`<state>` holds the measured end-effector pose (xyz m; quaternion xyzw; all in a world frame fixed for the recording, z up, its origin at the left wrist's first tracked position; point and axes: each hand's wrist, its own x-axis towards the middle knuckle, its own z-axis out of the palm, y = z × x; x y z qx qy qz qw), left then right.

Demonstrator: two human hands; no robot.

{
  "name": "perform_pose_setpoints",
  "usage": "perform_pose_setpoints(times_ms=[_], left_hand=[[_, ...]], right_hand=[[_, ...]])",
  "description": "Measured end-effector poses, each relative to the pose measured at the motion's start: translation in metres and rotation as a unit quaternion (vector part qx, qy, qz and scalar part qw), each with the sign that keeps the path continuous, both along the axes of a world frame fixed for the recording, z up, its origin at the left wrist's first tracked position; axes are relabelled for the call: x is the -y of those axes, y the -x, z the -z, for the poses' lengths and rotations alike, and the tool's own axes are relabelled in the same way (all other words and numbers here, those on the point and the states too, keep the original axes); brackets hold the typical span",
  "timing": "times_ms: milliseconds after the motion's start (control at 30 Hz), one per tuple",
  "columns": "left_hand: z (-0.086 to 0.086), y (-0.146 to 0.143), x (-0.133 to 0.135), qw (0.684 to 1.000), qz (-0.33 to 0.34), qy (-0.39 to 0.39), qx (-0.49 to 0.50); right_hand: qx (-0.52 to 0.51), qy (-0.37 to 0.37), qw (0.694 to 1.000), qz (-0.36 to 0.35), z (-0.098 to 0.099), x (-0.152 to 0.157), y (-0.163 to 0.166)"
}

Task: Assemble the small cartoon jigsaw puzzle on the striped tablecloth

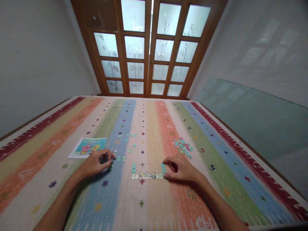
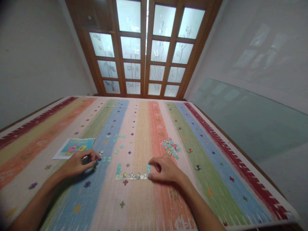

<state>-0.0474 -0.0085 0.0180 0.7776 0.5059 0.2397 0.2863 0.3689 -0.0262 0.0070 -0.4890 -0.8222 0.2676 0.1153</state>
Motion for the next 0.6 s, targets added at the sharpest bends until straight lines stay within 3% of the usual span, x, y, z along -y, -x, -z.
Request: perform_pose_setpoints(times_ms=[267, 467, 600], left_hand=[[-0.002, -0.002, 0.0, 0.995, -0.084, -0.027, 0.046], [0.001, -0.003, -0.003, 0.995, -0.086, -0.051, 0.024], [0.009, -0.004, -0.005, 0.993, -0.098, -0.018, 0.06]], right_hand=[[-0.003, 0.005, 1.0, -0.003, -0.002, 0.0, 0.0], [-0.007, 0.002, 1.0, -0.003, -0.002, 0.0, 0.001], [-0.005, 0.001, 1.0, -0.002, -0.002, 0.0, 0.001]])
